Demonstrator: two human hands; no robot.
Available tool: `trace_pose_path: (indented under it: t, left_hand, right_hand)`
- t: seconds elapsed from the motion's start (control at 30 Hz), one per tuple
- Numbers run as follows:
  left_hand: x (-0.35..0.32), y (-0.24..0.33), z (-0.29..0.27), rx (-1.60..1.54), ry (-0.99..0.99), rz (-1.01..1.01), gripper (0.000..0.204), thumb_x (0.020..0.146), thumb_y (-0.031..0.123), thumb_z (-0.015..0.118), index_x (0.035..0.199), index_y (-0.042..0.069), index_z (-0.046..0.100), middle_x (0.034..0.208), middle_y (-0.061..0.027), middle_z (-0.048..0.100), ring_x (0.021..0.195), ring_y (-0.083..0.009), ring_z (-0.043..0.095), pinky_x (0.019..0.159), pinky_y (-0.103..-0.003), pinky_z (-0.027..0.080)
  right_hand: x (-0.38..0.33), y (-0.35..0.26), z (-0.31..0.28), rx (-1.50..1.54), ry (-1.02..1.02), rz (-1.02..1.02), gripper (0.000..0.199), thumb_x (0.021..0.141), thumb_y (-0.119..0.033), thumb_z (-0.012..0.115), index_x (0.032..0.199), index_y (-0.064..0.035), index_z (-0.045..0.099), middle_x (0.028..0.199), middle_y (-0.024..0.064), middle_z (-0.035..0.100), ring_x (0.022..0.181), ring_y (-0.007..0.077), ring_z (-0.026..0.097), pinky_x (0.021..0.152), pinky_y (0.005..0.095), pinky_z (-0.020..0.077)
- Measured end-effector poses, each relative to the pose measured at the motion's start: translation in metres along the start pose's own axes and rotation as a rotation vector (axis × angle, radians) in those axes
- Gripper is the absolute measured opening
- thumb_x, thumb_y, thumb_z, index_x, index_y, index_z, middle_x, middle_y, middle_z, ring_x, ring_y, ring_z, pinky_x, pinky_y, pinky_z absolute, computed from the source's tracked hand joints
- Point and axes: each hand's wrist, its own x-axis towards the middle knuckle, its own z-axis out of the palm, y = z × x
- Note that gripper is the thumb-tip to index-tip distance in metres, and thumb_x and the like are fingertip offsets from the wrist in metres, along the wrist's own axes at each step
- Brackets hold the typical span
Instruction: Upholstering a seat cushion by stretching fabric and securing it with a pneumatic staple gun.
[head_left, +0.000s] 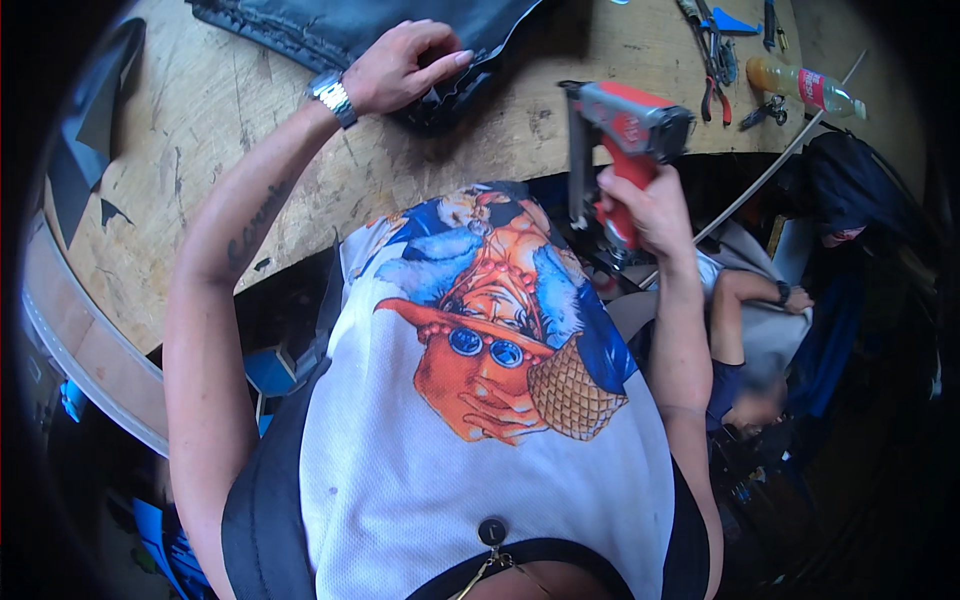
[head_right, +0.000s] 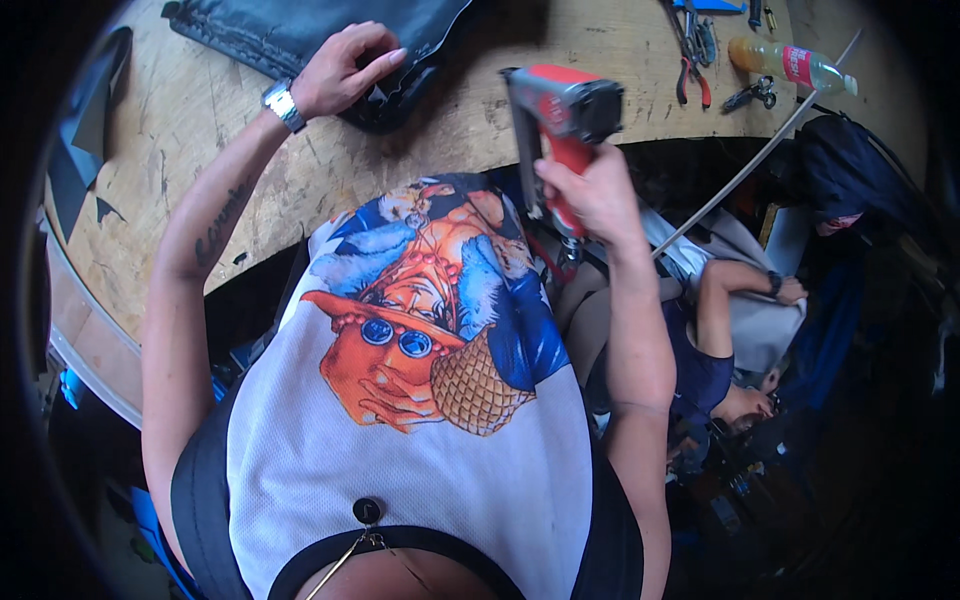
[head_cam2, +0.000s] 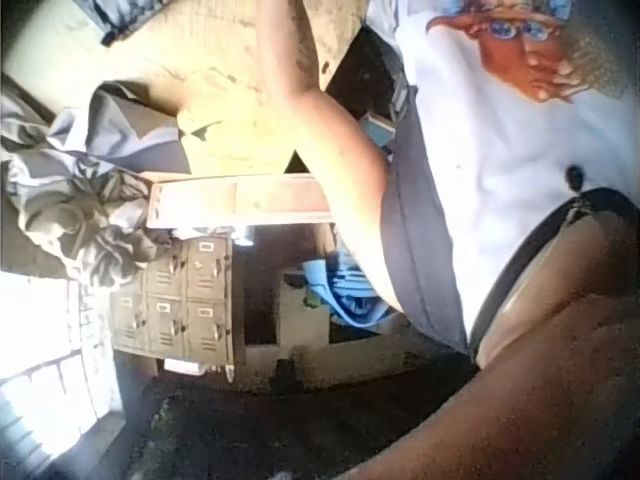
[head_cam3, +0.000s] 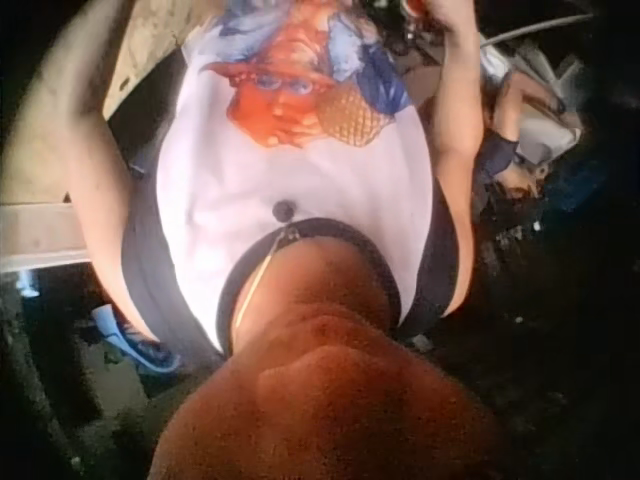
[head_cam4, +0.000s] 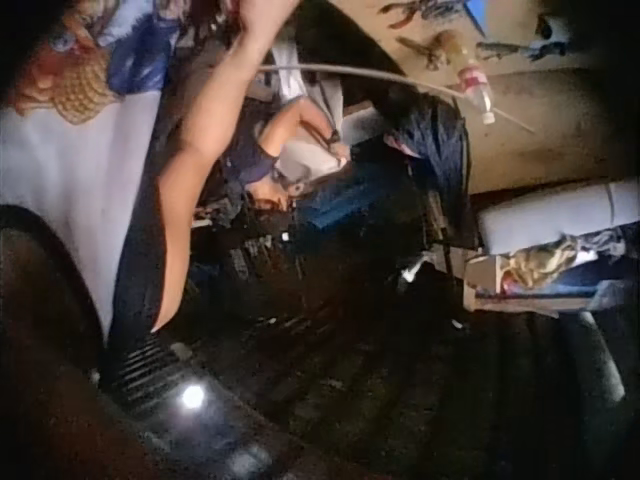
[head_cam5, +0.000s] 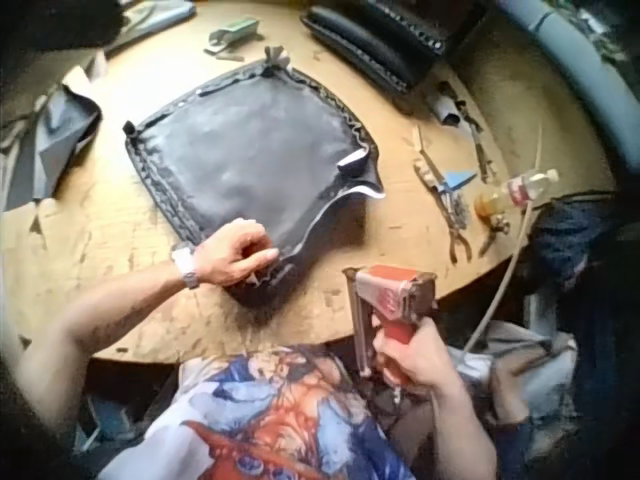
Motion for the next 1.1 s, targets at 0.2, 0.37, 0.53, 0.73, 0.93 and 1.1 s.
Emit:
trace_pose_path:
  t: [0.2,0.37,0.53,0.73,0.93,1.1]
  left_hand:
    - [0.022,0.013,0.013,0.467,0.066,0.212,0.026,0.091,0.031,0.058,0.083,0.007,0.06,0.081,-0.0074,0.054,0.083,-0.0247,0.05,0.079,-0.035,0.037]
    - [0.026,-0.007,0.011,0.527,0.049,0.442,0.022,0.091,0.022,0.056,0.075,0.007,0.055,0.076,-0.007,0.05,0.08,-0.0229,0.048,0.078,-0.035,0.035]
    - [0.022,-0.003,0.009,0.444,0.064,0.42,0.022,0.091,0.016,0.055,0.071,0.007,0.052,0.072,-0.0082,0.047,0.077,-0.0244,0.047,0.076,-0.036,0.035]
    - [0.036,-0.001,-0.013,0.434,0.19,0.381,0.03,0.087,0.023,0.061,0.064,0.006,0.051,0.066,-0.0109,0.048,0.067,-0.0282,0.048,0.064,-0.037,0.037]
    - [0.032,0.026,-0.005,0.497,0.183,0.601,0.031,0.086,0.03,0.059,0.063,0.012,0.049,0.068,-0.0055,0.047,0.075,-0.0232,0.044,0.07,-0.04,0.033]
    - [0.029,0.018,-0.005,0.554,0.033,0.505,0.025,0.084,0.023,0.06,0.064,0.013,0.048,0.068,-0.0046,0.043,0.074,-0.0228,0.044,0.069,-0.039,0.032]
  right_hand:
    - [-0.031,-0.011,-0.018,0.459,0.061,-0.274,0.019,0.081,-0.011,0.061,0.093,0.0033,0.057,0.072,0.0073,0.059,0.061,0.0145,0.059,0.058,0.0267,0.0492]
    - [-0.012,0.024,0.006,0.163,0.213,-0.288,0.022,0.081,-0.011,0.069,0.098,-0.0002,0.059,0.068,0.0017,0.058,0.055,0.0081,0.055,0.05,0.0222,0.0427]
    - [0.007,0.02,0.024,-0.353,0.218,-0.647,0.033,0.077,-0.01,0.071,0.107,-0.0004,0.062,0.088,0.012,0.07,0.084,0.0212,0.068,0.077,0.0318,0.0514]
    - [0.016,0.001,0.034,-0.484,0.07,-0.487,0.032,0.07,-0.008,0.072,0.1,-0.0011,0.063,0.089,0.0205,0.067,0.089,0.0319,0.067,0.075,0.0353,0.0515]
    - [0.016,0.007,0.029,-0.381,0.106,-0.547,0.031,0.073,-0.008,0.071,0.101,-0.0017,0.063,0.088,0.0183,0.068,0.083,0.026,0.069,0.073,0.0335,0.0518]
    - [0.021,-0.004,0.031,-0.455,0.025,-0.563,0.027,0.072,-0.007,0.071,0.097,-0.0005,0.063,0.085,0.0179,0.067,0.083,0.0273,0.068,0.072,0.0336,0.052]
